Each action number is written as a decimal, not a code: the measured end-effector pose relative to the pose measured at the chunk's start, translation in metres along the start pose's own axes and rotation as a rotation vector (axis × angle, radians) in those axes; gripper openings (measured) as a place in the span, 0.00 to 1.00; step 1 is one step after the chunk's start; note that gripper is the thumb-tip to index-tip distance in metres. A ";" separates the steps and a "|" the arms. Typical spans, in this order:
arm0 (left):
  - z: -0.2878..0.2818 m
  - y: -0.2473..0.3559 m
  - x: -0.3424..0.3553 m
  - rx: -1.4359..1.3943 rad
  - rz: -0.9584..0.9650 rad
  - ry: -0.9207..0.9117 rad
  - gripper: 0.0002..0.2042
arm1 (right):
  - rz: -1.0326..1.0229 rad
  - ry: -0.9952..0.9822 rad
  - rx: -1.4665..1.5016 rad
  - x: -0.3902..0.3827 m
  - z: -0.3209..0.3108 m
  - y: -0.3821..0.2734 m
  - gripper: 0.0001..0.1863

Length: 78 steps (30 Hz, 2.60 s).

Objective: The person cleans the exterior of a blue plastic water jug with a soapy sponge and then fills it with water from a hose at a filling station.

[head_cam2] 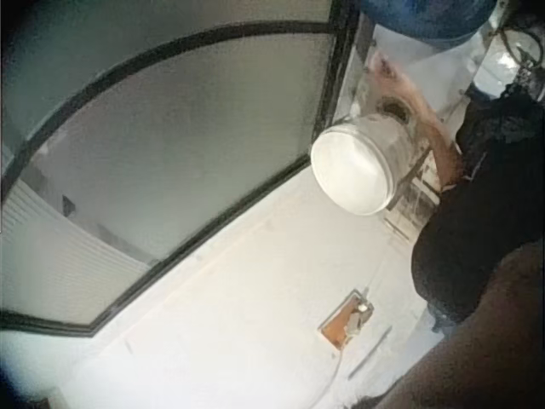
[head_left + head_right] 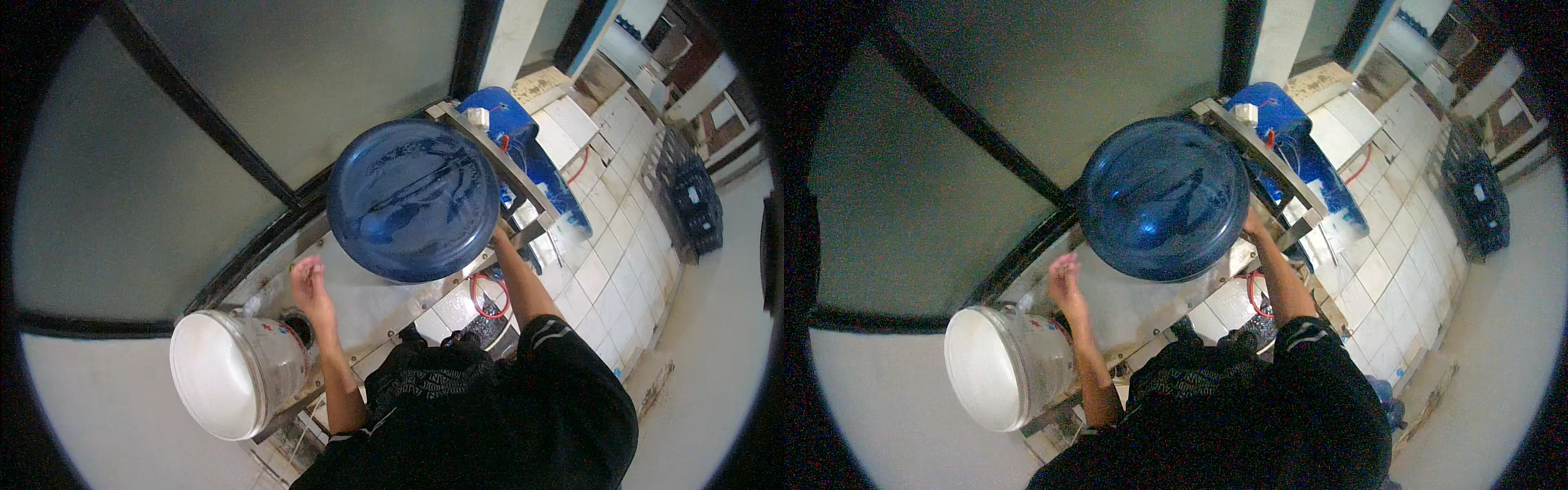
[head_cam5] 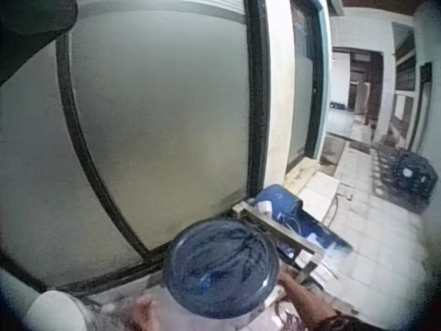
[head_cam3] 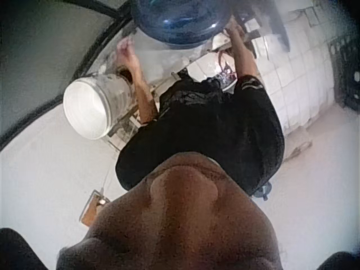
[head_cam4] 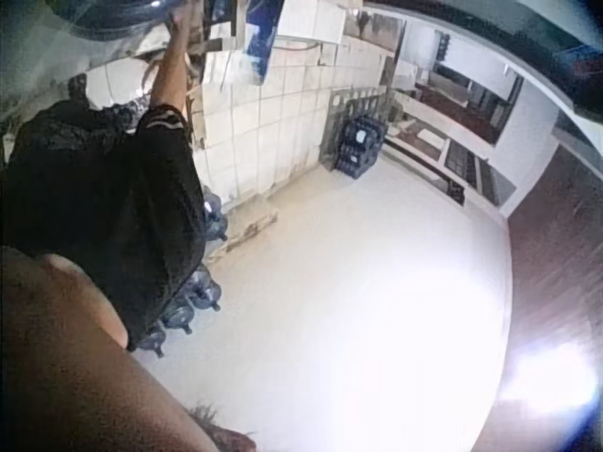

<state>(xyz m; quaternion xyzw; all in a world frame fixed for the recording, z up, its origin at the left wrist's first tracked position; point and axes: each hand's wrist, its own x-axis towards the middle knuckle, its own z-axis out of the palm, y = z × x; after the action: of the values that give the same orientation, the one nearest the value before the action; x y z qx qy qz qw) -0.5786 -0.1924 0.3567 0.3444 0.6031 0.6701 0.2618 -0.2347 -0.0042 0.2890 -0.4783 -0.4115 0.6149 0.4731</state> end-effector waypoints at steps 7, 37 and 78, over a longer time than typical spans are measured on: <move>0.067 0.040 0.054 -0.319 -0.211 -0.188 0.29 | -0.194 -0.233 0.696 -0.075 0.026 -0.099 0.51; 0.059 -0.048 -0.117 0.197 0.292 -0.214 0.08 | -0.183 0.180 -1.168 -0.035 -0.077 0.097 0.19; 0.455 0.118 -0.317 0.082 0.442 -1.254 0.12 | 0.224 0.652 -0.294 -0.223 -0.244 0.139 0.12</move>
<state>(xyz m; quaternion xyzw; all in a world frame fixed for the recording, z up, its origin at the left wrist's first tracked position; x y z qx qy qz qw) -0.0187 -0.1655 0.4430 0.7942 0.2766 0.3574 0.4062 -0.0013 -0.2383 0.1509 -0.7538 -0.2685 0.4127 0.4351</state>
